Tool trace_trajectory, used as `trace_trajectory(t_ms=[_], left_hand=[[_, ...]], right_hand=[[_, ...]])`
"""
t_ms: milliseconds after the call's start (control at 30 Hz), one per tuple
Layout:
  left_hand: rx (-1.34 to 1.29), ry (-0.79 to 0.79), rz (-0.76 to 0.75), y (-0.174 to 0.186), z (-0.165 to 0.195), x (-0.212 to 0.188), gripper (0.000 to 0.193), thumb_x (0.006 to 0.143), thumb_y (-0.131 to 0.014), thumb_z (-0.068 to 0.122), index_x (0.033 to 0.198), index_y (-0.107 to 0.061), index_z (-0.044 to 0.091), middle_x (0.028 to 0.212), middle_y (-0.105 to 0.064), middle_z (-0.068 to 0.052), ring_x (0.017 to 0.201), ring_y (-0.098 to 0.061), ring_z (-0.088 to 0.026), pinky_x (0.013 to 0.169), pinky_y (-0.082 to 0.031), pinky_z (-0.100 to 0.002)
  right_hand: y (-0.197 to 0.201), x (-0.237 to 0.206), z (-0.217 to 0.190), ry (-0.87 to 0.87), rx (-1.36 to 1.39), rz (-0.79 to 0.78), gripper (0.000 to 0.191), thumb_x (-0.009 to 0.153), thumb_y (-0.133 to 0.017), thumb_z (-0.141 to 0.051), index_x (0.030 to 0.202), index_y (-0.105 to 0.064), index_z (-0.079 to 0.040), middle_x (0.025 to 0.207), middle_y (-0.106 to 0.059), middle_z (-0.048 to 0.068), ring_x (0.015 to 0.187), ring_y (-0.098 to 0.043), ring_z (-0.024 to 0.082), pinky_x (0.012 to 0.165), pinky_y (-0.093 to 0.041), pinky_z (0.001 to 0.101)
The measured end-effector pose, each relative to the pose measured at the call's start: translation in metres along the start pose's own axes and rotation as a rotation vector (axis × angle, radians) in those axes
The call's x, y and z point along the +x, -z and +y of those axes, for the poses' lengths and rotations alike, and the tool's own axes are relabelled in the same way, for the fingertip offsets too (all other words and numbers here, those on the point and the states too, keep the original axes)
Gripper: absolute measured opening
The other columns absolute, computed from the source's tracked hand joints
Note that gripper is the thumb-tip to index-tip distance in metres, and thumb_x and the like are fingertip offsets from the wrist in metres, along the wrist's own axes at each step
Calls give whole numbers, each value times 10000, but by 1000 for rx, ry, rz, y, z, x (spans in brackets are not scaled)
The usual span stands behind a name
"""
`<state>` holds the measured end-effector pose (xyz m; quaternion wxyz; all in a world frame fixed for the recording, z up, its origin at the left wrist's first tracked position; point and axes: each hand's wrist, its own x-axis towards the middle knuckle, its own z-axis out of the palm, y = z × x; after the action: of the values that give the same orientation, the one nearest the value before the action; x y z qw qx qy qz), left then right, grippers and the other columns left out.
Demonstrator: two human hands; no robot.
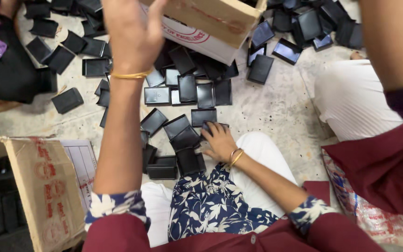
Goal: The person sits on the floor among a large spread of black plastic boxes and lids, picking up individual pieces, fitting lids onto boxes, and stacking matched pieces. The person places stacked boxes into cardboard cartons and moves pieces aside while sorting through the pile.
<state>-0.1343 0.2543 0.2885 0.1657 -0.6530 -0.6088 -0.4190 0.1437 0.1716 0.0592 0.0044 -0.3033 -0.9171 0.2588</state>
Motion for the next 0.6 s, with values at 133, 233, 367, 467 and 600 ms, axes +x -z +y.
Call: trace_trajectory(t_ms=[133, 233, 367, 467, 600], left_hand=[[-125, 271, -102, 12, -71, -112, 313, 1017, -694, 78, 1307, -619, -12, 1077, -702, -147, 910, -684, -320, 831, -550, -417], [216, 920, -601, 26, -106, -222, 574, 900, -751, 335, 1366, -562, 58, 1333, -545, -317, 1208, -539, -499, 988, -465, -541], [324, 1372, -867, 30, -108, -319, 998, 825, -772, 457, 1641, -225, 282, 1572, -309, -323, 1396, -368, -547, 1107, -375, -621], [270, 1139, -960, -2, -77, -331, 1253, 663, -864, 593, 1627, -123, 287, 1622, -182, -274, 1438, -273, -532, 1130, -298, -624], [-12, 1098, -919, -34, -55, -304, 1034, 680, -780, 651, 1570, -377, 312, 1532, -418, -196, 1367, -436, -481, 1115, -392, -515]], right_hand=[[-36, -4, 4, -190, -225, -149, 637, 806, -703, -227, 1415, -544, -129, 1673, -152, 268, 1477, -208, 513, 1118, -301, 649], [-33, -1, 11, -317, -251, -165, 456, 880, -643, -176, 1332, -586, -163, 1658, -135, 195, 1516, -160, 487, 1142, -263, 682], [-24, 11, 20, -434, -303, -222, 461, 844, -647, -141, 1297, -618, -217, 1688, -40, 173, 1492, -148, 480, 1092, -307, 651], [-20, 18, 32, -379, -173, -123, 389, 866, -610, -50, 1253, -625, -91, 1707, -103, 198, 1370, -422, 438, 995, -528, 454], [-15, 19, 48, -412, -199, -42, 469, 893, -625, -47, 1357, -607, -114, 1610, -259, 208, 1251, -529, 403, 1022, -539, 449]])
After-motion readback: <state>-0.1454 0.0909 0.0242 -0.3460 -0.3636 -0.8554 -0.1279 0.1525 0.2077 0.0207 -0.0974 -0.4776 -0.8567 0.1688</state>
